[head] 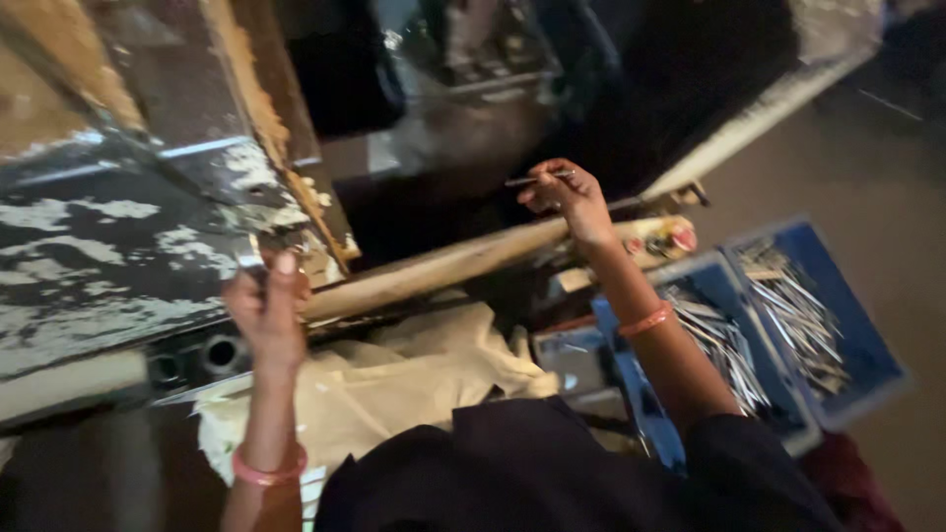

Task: The person repeatedly inserts metal rods into a machine, presses a button, and smooths a plastic-wrapped package on the machine's surface. The person handles metal rods and a plastic-wrapped package throughout the task.

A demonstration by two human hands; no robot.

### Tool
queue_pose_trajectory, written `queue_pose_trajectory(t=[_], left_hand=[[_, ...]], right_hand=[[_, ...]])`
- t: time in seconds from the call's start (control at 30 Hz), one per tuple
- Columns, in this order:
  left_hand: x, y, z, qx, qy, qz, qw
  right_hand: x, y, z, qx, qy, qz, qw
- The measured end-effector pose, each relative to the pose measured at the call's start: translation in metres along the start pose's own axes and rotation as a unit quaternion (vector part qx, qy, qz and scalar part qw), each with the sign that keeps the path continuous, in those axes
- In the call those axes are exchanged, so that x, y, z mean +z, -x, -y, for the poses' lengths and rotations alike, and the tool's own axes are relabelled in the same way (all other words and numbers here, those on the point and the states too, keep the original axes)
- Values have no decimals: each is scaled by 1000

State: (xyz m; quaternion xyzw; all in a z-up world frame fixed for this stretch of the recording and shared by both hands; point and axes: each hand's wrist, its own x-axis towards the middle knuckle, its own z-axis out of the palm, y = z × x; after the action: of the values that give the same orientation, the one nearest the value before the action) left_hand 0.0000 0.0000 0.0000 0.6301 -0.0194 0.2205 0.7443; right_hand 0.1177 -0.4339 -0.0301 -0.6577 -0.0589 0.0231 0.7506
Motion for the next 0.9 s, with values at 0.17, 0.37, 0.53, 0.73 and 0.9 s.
queue_pose_trajectory(t=[0.17, 0.37, 0.53, 0.73, 0.9], left_hand=[[0, 10, 31, 66, -128, -48, 988], [-2, 12, 63, 119, -155, -97, 976], [-6, 6, 86, 226, -186, -119, 949], [-8, 7, 82, 249, -222, -99, 937], [-8, 4, 78, 258, -208, -85, 940]], right_hand=[[109, -71, 29, -105, -3, 33, 994], [180, -215, 31, -48, -146, -11, 988], [188, -325, 11, -43, -218, -10, 975], [220, -409, -11, 2, -215, -113, 970], [249, -441, -14, -89, -284, -176, 938]])
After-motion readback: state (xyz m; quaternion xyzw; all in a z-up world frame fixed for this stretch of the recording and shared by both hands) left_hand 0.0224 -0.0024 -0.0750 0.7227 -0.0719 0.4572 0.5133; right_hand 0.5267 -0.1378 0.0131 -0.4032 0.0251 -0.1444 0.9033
